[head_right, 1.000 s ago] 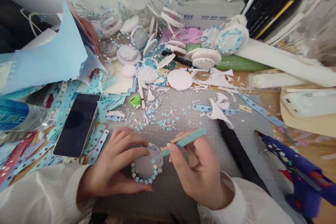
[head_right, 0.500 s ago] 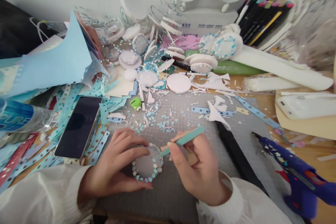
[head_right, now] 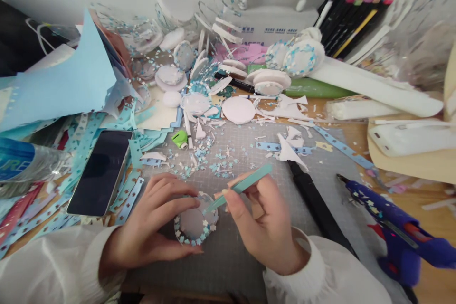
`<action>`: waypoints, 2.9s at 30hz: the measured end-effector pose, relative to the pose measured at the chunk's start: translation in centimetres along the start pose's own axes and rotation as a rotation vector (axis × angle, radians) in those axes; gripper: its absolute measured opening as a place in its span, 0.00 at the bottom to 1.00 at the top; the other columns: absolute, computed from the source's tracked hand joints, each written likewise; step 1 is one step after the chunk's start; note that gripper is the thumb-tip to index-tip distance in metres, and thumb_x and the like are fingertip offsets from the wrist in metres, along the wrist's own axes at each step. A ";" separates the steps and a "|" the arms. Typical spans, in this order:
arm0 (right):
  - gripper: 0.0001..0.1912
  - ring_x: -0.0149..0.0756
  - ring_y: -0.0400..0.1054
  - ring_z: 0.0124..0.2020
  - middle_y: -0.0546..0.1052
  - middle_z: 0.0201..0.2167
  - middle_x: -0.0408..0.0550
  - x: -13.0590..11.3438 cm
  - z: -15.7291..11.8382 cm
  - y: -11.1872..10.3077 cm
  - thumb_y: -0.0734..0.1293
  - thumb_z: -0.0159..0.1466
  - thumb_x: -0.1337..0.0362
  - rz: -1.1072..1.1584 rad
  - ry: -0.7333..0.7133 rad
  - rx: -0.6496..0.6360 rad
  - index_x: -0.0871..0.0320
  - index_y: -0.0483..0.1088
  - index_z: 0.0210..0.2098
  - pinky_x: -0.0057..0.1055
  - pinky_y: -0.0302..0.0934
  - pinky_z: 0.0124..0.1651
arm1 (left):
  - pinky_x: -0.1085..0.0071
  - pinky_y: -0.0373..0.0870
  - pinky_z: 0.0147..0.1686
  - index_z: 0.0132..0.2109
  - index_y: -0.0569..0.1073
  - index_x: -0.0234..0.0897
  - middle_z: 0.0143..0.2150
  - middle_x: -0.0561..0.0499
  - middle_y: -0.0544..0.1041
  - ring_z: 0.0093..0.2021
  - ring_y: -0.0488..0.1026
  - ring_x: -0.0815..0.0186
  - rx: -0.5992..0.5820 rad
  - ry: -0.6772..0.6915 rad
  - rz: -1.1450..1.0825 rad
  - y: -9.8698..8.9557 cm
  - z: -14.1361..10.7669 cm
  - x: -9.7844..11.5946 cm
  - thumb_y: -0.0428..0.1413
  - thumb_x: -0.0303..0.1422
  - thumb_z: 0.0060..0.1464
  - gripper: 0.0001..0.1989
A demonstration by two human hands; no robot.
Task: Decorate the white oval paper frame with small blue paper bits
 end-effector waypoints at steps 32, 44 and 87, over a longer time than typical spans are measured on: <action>0.02 0.33 0.71 0.23 0.74 0.28 0.46 0.2 -0.2 0.0 0.64 0.67 0.67 0.047 0.171 -0.019 0.52 0.67 0.38 0.30 0.69 0.24 | 0.58 0.59 0.50 0.50 0.69 0.36 0.47 0.43 0.75 0.46 0.71 0.57 -0.003 0.012 -0.009 0.2 -0.4 -0.1 0.64 0.47 0.47 0.28; 0.03 0.33 0.71 0.24 0.73 0.28 0.46 0.4 -0.4 -0.1 0.65 0.66 0.67 0.079 0.191 -0.009 0.51 0.68 0.39 0.29 0.68 0.26 | 0.58 0.59 0.50 0.52 0.67 0.37 0.48 0.43 0.74 0.47 0.70 0.57 -0.010 0.017 -0.015 0.3 -0.4 -0.2 0.64 0.48 0.48 0.29; 0.04 0.36 0.59 0.26 0.60 0.22 0.41 2.0 2.3 -1.9 0.58 0.60 0.64 0.494 0.351 -0.080 0.53 0.63 0.29 0.35 0.58 0.33 | 0.59 0.67 0.52 0.57 0.60 0.40 0.51 0.43 0.69 0.53 0.69 0.56 0.038 -0.130 -0.408 0.3 -0.7 -0.8 0.67 0.32 0.43 0.36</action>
Point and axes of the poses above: each hand's wrist, its own z-axis towards the middle knuckle, its own y-axis out of the palm, x = y × z, the point moved 4 cm from there along z, towards the middle knuckle
